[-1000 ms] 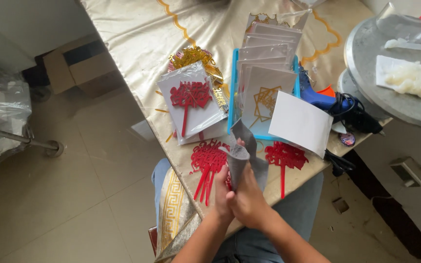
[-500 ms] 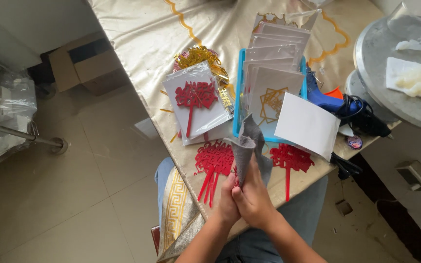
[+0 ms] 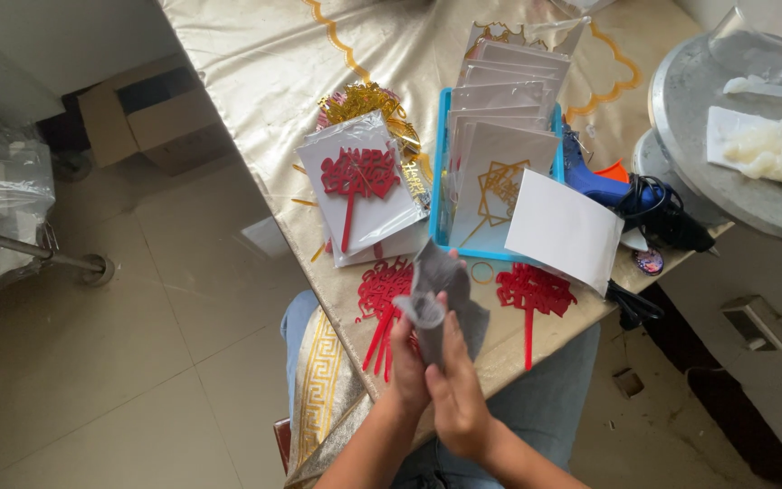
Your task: Cleaning and preparing decorative cake toppers for use by wiping them with a cloth.
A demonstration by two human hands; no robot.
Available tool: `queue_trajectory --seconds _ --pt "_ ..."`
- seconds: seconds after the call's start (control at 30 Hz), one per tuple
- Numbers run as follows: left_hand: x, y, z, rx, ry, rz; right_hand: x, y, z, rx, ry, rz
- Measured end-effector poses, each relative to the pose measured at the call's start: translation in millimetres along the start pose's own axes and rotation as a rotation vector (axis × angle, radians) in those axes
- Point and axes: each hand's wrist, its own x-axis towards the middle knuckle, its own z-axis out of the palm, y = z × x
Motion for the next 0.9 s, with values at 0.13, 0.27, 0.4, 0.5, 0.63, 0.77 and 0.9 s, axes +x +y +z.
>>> queue_trajectory --seconds 0.13,0.27,0.4,0.5,0.63,0.77,0.9 --pt "16 23 15 -0.126 -0.167 0.160 -15 -5 4 -0.161 -0.181 -0.173" --pt "9 17 19 -0.040 -0.183 0.187 -1 3 -5 -0.209 -0.216 -0.133" --pt "-3 -18 -21 0.018 -0.011 0.057 11 14 -12 -0.186 -0.168 -0.047" --pt "0 1 0 -0.059 0.012 0.022 2 7 -7 -0.202 -0.192 -0.021" --pt "12 26 27 -0.135 -0.149 0.136 -19 -5 -1 -0.201 -0.213 -0.082" --pt "14 2 -5 -0.185 -0.242 0.164 -11 -2 -9 -0.190 -0.242 -0.077" --pt "-3 -37 -49 -0.282 -0.022 0.008 10 3 -15 -0.230 -0.226 -0.043"
